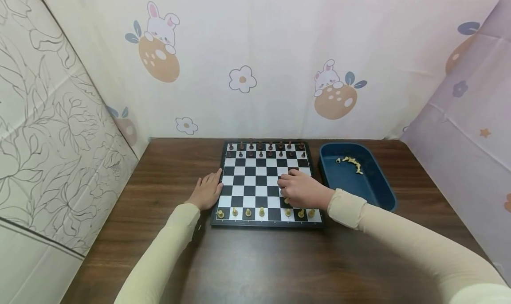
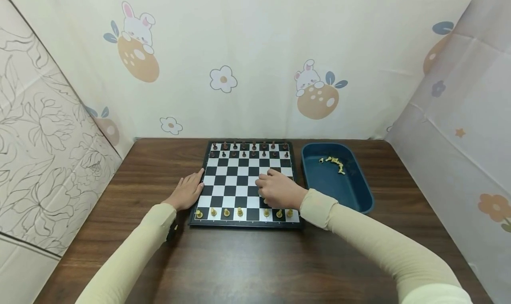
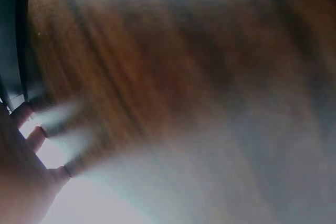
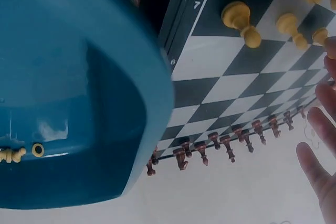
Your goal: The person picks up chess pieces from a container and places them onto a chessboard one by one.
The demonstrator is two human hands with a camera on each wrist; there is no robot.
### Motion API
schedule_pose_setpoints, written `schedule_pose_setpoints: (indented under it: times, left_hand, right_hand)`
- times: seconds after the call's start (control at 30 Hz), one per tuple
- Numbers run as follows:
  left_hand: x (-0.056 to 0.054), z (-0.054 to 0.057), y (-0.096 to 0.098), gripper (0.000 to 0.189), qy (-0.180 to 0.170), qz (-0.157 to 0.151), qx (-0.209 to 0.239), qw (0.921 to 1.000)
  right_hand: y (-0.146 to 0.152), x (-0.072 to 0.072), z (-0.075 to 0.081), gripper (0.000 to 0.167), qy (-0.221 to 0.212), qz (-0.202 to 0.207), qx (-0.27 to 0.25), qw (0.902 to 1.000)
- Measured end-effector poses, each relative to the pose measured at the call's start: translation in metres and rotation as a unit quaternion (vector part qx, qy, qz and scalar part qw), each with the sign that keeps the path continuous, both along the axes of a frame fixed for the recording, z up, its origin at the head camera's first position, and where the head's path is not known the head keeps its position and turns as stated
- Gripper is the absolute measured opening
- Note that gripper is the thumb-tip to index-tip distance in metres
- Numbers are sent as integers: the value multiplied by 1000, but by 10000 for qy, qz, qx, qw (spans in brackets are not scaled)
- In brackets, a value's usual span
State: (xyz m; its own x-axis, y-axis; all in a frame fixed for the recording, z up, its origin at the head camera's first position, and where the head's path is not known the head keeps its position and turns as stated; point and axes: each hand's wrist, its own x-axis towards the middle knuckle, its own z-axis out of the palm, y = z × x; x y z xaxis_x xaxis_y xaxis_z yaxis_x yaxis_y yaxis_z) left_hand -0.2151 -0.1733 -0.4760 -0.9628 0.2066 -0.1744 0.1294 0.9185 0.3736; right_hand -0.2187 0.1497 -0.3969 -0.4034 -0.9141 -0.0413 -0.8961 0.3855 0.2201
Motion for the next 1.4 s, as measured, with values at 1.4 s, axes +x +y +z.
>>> schedule_pose_setpoints:
  times: [1.4]
  left_hand:
    - [1,0,0,57,4,17,31,10000]
  right_hand:
    - [138,-57,29,15,519,-1377,-327,9886]
